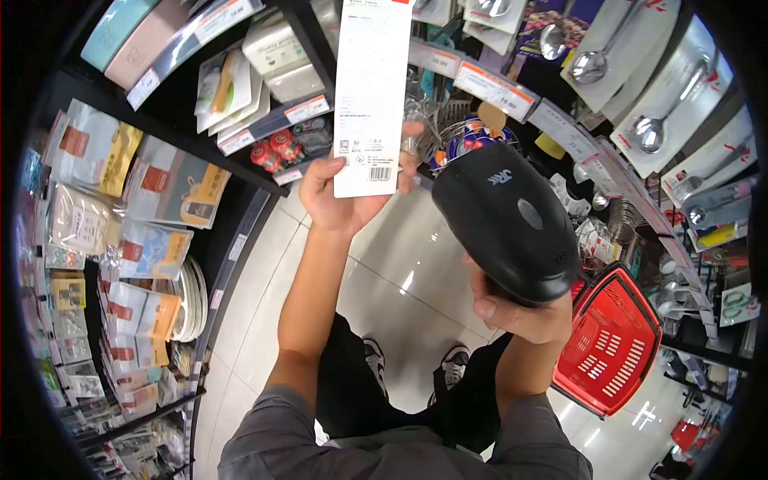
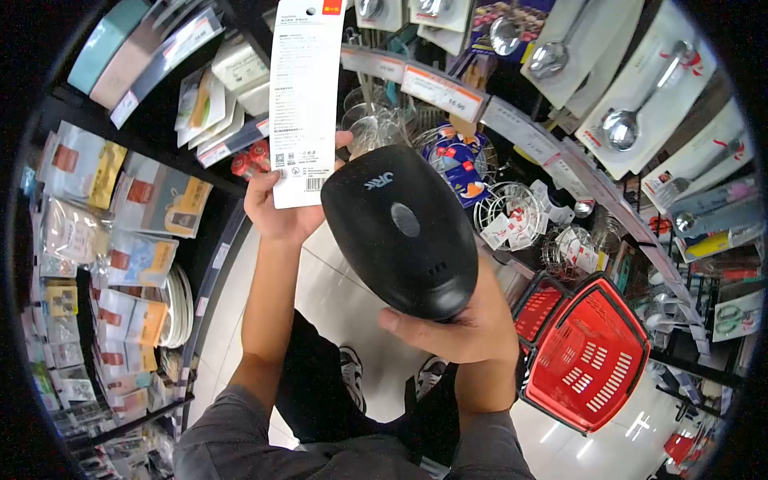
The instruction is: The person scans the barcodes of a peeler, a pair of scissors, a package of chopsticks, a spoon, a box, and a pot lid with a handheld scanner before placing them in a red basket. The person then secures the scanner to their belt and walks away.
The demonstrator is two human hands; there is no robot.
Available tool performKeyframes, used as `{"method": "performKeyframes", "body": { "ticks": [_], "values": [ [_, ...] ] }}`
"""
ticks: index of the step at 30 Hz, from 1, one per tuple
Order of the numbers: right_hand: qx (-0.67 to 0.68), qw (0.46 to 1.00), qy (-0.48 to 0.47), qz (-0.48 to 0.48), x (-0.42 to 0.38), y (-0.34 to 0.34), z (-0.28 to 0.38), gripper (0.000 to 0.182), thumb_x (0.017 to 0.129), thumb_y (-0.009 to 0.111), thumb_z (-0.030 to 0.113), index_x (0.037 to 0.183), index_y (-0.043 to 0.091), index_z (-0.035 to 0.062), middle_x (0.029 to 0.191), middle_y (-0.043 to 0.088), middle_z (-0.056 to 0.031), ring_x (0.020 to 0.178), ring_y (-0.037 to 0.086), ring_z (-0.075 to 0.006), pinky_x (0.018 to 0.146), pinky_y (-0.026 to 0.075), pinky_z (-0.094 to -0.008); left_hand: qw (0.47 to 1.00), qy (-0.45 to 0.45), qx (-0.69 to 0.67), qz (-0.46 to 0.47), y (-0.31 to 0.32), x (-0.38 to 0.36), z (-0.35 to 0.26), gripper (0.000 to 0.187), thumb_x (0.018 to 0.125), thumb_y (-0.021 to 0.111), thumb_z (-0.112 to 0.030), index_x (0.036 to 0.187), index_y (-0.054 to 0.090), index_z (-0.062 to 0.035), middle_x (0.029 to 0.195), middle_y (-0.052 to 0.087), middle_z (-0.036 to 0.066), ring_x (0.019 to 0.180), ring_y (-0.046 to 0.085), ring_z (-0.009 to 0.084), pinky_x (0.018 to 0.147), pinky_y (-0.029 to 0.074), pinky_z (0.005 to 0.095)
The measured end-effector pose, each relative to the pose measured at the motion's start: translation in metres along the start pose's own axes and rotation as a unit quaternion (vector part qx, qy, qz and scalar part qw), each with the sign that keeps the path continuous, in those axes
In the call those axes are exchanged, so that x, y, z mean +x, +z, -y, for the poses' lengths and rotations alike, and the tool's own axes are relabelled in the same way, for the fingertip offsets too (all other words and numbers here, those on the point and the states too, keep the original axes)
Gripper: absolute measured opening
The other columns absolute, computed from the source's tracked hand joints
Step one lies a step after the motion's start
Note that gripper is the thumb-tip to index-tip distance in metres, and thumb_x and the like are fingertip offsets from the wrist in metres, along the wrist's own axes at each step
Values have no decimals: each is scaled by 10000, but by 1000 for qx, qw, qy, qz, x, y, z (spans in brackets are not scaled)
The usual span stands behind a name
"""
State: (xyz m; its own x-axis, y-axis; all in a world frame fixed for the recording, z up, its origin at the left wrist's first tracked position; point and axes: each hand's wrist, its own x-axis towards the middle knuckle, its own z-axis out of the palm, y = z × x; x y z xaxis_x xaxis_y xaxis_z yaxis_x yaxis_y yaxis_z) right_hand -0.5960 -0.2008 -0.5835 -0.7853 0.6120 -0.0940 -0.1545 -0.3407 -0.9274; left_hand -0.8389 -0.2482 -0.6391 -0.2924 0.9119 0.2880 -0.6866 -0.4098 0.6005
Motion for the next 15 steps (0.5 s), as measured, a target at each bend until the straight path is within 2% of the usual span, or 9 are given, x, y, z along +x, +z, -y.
{"method": "performKeyframes", "body": {
  "ticks": [1, 2, 3, 4, 5, 7, 8, 10, 15],
  "values": [
    [2, 1000, 5, 10, 3, 3, -1, 636, 586, 781, -31, 1173, 538, -28, 1055, 621, -86, 943, 579, -145, 845, 450, -277, 1000, 3, -25, 12, -5, -4, 1, 742, 760, 462, -314, 1413, 265, -22, 1319, 385, 336, 817, 564, 329, 654, 466, 368],
    [3, 1000, 11, 21, 5, 7, -3, 622, 592, 779, -34, 1167, 542, -28, 1043, 624, -82, 931, 582, -139, 833, 455, -269, 998, 25, 25, 44, -11, -7, 2, 695, 849, 422, -407, 1410, 289, -19, 1336, 383, 313, 783, 552, 306, 625, 455, 351],
    [19, 999, 32, 35, 7, 11, -4, 561, 617, 768, -34, 1136, 556, -24, 967, 626, -60, 844, 584, -116, 750, 458, -244, 999, 26, 21, 37, -15, -8, 4, 695, 849, 422, -407, 1410, 289, -19, 1336, 383, 313, 783, 552, 306, 625, 455, 351],
    [36, 996, 58, 51, 8, 14, -6, 500, 641, 757, -35, 1105, 569, -20, 891, 629, -39, 758, 586, -94, 667, 462, -219, 998, 30, -47, 9, -17, -10, 7, 716, 879, 377, -485, 1411, 282, -15, 1337, 384, 308, 782, 551, 300, 624, 453, 346],
    [34, 995, 69, 55, 9, 16, -9, 500, 641, 757, -35, 1105, 569, -20, 891, 629, -39, 758, 586, -94, 667, 462, -219, 997, 38, -65, 8, -19, -11, 5, 747, 886, 335, -542, 1412, 279, -15, 1338, 384, 305, 792, 554, 297, 634, 458, 347],
    [52, 987, 88, 122, 15, 19, -15, 368, 699, 733, -14, 1036, 585, -10, 730, 592, -1, 577, 535, -59, 504, 393, -195, 994, 54, -100, 6, -23, -13, 2, 824, 898, 250, -658, 1412, 273, -15, 1339, 385, 299, 814, 559, 292, 656, 469, 350],
    [52, 987, 87, 126, 17, 22, -17, 368, 699, 733, -14, 1036, 585, -10, 730, 592, -1, 577, 535, -59, 504, 393, -195, 995, 68, -65, 21, -23, -13, -2, 818, 899, 260, -653, 1413, 273, -16, 1338, 386, 298, 834, 565, 289, 681, 478, 358],
    [49, 987, 88, 127, 20, 28, -20, 282, 733, 718, 10, 980, 582, 0, 653, 555, 6, 479, 481, -58, 443, 350, -211, 995, 83, -39, 40, -27, -14, -5, 816, 901, 272, -646, 1411, 270, -9, 1339, 385, 296, 871, 580, 290, 723, 500, 376],
    [46, 983, 104, 147, 29, 39, -32, 245, 749, 710, 18, 950, 570, 9, 663, 555, -4, 480, 490, -65, 437, 361, -215, 992, 116, -36, 42, -27, -15, -11, 829, 900, 282, -641, 1401, 260, 20, 1329, 393, 303, 913, 608, 315, 745, 540, 387]
  ]
}}
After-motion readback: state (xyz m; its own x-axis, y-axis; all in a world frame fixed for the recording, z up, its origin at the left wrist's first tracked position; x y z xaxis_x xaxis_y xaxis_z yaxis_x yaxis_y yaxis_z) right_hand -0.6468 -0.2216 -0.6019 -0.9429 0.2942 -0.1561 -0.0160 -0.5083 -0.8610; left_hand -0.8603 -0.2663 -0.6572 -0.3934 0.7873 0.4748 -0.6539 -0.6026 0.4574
